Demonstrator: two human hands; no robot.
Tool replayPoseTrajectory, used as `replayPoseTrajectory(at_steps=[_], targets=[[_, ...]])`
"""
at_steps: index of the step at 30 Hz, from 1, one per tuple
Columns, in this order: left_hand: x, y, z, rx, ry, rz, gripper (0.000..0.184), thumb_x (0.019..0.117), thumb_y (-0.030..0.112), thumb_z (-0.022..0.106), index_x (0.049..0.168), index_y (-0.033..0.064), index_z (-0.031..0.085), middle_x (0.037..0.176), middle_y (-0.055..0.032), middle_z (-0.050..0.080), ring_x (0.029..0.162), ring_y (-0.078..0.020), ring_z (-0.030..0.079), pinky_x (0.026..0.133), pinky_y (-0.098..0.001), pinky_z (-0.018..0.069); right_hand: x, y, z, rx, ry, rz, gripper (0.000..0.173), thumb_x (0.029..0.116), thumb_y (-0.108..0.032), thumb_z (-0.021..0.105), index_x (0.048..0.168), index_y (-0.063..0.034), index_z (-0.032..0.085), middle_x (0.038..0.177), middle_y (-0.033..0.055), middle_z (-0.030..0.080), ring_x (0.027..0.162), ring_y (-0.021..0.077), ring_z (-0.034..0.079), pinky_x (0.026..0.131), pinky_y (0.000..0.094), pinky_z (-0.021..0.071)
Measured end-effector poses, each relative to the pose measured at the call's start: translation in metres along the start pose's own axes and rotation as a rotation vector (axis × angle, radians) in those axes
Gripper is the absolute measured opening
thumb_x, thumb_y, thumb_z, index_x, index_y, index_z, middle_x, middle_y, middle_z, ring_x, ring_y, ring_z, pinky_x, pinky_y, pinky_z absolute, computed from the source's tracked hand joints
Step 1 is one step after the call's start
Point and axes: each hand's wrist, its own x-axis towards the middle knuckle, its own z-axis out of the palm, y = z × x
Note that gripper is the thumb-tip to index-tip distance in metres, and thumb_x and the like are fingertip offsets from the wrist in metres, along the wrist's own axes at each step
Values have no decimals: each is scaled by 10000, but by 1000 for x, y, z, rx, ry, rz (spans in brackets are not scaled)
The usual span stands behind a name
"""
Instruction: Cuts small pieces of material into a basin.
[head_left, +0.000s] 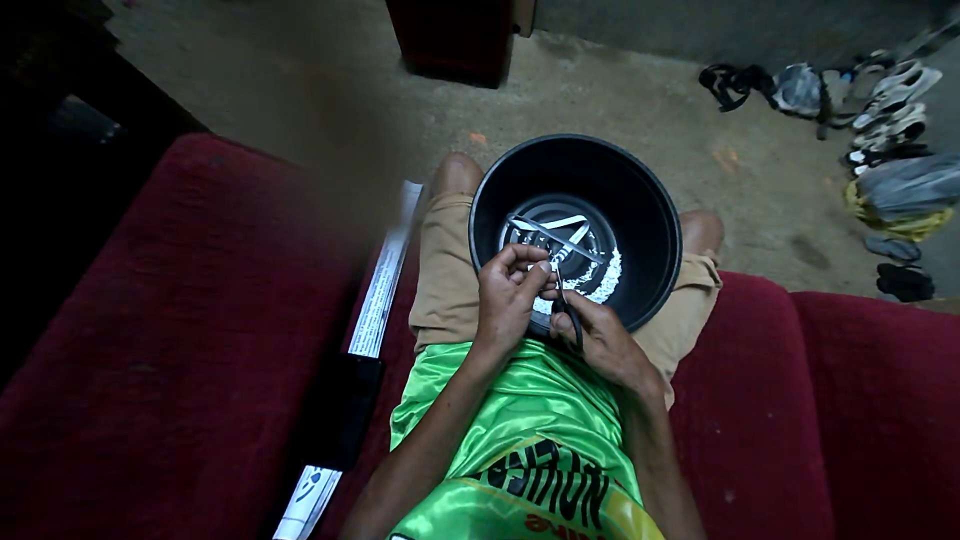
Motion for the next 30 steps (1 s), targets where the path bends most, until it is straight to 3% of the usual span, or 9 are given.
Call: replayPoseTrajectory(at_steps=[10, 15, 21, 27, 30], targets=[[1, -1, 0, -1, 17, 10, 134, 991, -16, 613, 1124, -6, 629, 914, -115, 701, 748, -198, 720, 740, -361, 643, 0, 0, 3, 24, 71, 0, 369, 1069, -339, 522, 1256, -51, 656, 794, -6, 633, 645, 52, 578, 604, 239, 519], [1, 0, 1, -6, 45, 16, 128, 994, -8, 613, 1119, 3, 634, 925, -113, 699, 756, -198, 715, 746, -359, 637, -1, -2, -2, -43, -11, 7, 496, 1055, -470, 495, 1300, -64, 640, 824, -5, 640, 662, 51, 564, 627, 251, 509], [0, 2, 2, -1, 31, -12, 124, 995, 0, 618, 1117, 0, 635, 889, -112, 689, 709, -186, 701, 685, -342, 636, 1, -1, 0, -69, -1, -9, 529, 1049, -509, 489, 1268, -54, 646, 793, -3, 623, 640, 55, 551, 603, 257, 500], [-2, 1, 5, 37, 34, 2, 140, 994, 13, 610, 1133, 3, 625, 875, -98, 691, 691, -174, 691, 669, -346, 631, -1, -2, 1, -78, 59, -33, 402, 1069, -379, 497, 1238, -53, 660, 844, -8, 651, 692, 29, 593, 659, 232, 538], [-1, -3, 6, 22, 60, 30, 139, 967, -24, 630, 1104, -47, 632, 895, -135, 694, 709, -194, 704, 680, -361, 641, -2, -6, 4, -78, 75, -64, 365, 1071, -298, 489, 1271, -41, 653, 931, 0, 679, 737, 16, 617, 680, 221, 557]])
